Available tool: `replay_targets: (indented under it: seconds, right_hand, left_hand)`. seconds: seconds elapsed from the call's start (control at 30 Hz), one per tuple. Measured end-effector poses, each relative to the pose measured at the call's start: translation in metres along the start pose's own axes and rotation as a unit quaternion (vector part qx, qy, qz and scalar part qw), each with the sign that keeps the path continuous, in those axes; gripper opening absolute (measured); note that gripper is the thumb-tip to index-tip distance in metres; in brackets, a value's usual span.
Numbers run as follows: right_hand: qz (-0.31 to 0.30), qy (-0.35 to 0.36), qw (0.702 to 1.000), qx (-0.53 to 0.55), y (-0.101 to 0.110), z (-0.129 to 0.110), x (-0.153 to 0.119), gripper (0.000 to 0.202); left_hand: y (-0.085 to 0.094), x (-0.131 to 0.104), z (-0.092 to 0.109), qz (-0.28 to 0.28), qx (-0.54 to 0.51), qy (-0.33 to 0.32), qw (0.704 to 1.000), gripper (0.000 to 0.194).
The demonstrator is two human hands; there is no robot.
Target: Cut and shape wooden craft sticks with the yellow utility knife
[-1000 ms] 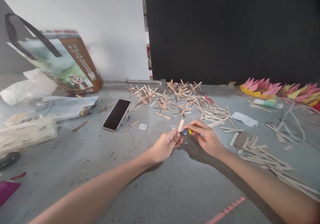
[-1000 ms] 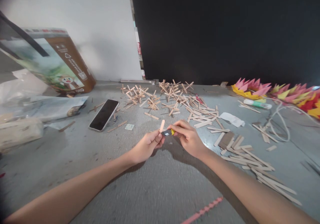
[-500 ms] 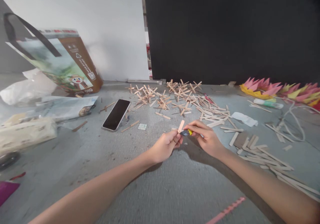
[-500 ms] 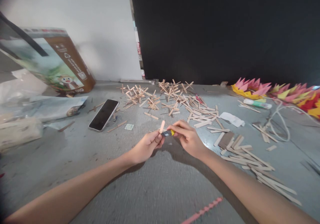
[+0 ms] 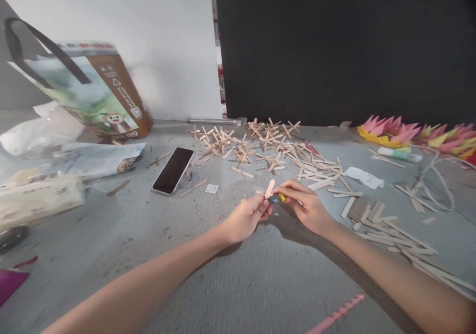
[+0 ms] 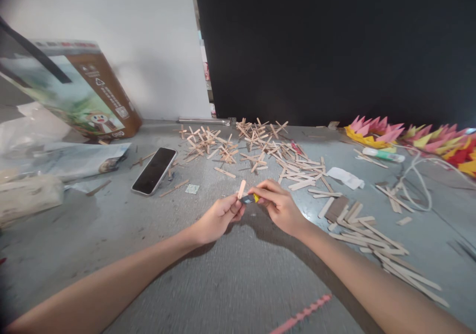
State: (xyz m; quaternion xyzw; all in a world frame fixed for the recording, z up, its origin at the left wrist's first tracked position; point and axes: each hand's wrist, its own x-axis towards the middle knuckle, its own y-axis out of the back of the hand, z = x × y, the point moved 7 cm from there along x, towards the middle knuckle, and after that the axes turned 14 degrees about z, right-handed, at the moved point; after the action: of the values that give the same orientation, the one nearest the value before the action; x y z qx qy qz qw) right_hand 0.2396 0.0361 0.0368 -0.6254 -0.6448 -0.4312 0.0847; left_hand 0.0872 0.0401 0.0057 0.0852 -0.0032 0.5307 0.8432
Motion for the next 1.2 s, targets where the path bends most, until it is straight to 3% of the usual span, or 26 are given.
replay_targets:
  seconds: [0.63,0.97,1.2]
  right_hand:
    - [-0.002,-0.002,1.000,0.005,-0.0005,0.0001,-0.0002,0.038]
    - [-0.006,0.002,1.000,0.020,-0.0037,0.0005,-0.0033,0.049]
    - [0.002,-0.015,1.000,0.018,-0.0015,0.0015,-0.0008,0.048]
  left_hand:
    - [-0.0020,-0.0016,0.0038,-0.003,-0.007,0.004,1.000,0.047]
    - [-0.0009,-0.0010,0.0031,-0.014,0.082,-0.041,0.996,0.034]
    - [0.0016,0.0003,-0.0031,0.005,0.049,-0.029,0.998,0.038]
